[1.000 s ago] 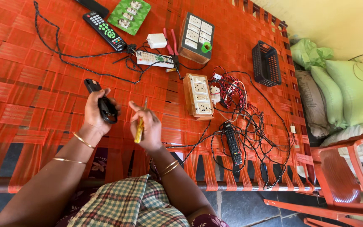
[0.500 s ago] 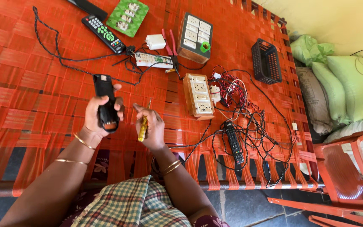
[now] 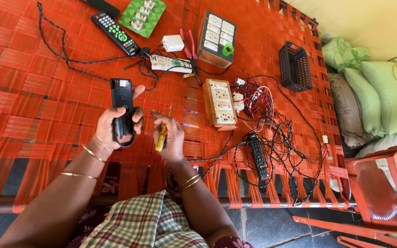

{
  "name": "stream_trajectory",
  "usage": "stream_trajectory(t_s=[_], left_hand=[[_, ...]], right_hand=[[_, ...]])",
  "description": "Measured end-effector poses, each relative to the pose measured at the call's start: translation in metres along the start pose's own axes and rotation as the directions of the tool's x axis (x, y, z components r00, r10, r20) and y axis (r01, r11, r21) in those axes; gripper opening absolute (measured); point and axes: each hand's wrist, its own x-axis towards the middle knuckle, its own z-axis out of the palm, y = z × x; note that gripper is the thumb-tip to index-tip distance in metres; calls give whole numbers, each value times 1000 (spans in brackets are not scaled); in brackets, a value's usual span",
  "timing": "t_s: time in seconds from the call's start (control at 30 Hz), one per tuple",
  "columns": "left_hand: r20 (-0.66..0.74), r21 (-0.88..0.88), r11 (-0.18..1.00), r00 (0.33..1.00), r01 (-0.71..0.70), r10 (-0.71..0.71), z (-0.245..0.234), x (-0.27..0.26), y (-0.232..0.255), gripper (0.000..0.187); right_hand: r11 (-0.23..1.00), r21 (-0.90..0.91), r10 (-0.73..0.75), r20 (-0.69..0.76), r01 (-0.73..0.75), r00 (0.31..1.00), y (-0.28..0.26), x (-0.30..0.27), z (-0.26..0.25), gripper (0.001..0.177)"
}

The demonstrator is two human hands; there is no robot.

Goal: The person disassembles a remote control using a small screwdriver, probes the internal circuit board, and then reassembles the plastic casing.

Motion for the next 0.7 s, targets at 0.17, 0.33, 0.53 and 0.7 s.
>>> stream_trajectory(t_s=[0.17, 0.33, 0.53, 0.7], left_hand=[[-84, 62, 998, 996, -22, 27, -2, 0, 0, 83], [-64, 43, 999, 998, -15, 18, -3, 2, -1, 83], [-118, 87, 995, 991, -57, 67, -10, 2, -4, 81], [-206, 35, 994, 973, -103, 108, -16, 8, -1, 81]], right_hand=[[1000, -16, 10, 3, -10, 1000, -2, -3, -2, 31], [1000, -3, -21, -32, 21, 999, -4, 0, -1, 29], [996, 59, 63, -7, -63, 998, -11, 0, -3, 29], [995, 89, 40, -3, -40, 999, -8, -3, -11, 14]])
